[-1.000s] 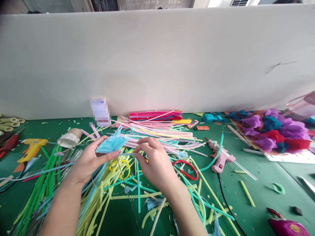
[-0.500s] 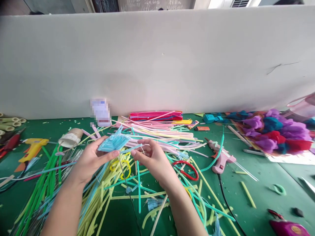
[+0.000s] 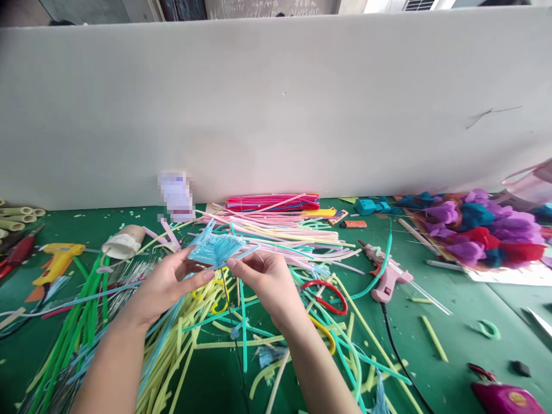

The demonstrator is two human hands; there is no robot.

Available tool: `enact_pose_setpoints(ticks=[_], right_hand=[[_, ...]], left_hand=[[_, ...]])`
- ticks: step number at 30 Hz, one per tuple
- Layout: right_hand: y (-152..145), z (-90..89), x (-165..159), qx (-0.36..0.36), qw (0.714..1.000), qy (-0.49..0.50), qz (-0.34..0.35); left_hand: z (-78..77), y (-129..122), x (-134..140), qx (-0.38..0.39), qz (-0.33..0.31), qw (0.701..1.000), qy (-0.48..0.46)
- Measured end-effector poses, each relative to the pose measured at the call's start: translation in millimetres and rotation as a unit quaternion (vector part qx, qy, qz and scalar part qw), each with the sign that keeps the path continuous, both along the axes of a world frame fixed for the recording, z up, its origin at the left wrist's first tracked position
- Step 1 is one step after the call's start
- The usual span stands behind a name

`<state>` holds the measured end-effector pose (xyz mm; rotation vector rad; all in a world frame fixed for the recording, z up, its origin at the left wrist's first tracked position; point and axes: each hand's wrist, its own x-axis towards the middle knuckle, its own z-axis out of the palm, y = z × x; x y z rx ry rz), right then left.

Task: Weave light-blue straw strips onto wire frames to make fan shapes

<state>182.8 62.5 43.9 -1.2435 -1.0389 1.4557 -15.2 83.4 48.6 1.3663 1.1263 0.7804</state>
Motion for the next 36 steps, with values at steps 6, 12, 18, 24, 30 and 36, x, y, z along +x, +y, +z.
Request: enact_pose_setpoints(ticks=[6, 12, 18, 24, 30, 36], right_hand=[[1, 2.7, 4, -0.005, 1.0, 0.007, -0.013], [2, 1.2, 4, -0.004, 1.0, -0.011, -0.025], [0, -1.9, 2, 0.001, 0.999, -0.007, -0.043], [2, -1.5, 4, -0.004, 1.0, -0.024, 0.014], [2, -6.1, 1, 0.012, 0.998, -0.058, 0.029], [-9, -1.3, -9, 0.252, 0.885, -0.321, -0.225]], left_hand=[[-4.8, 2, -4, 0.025, -0.008, 0.999, 0.026], [-4.6, 1, 0, 0.042, 0.001, 0.999, 0.029], [-0.8, 0, 1, 0.056, -0.004, 0.998, 0.013], [1.6, 0, -7, -0.036, -0.02, 0.999, 0.031], [3.4, -1, -4, -0.018, 0.045, 0.999, -0.019], [0.7, 4, -1, -0.002, 0.143, 0.99, -0.016]])
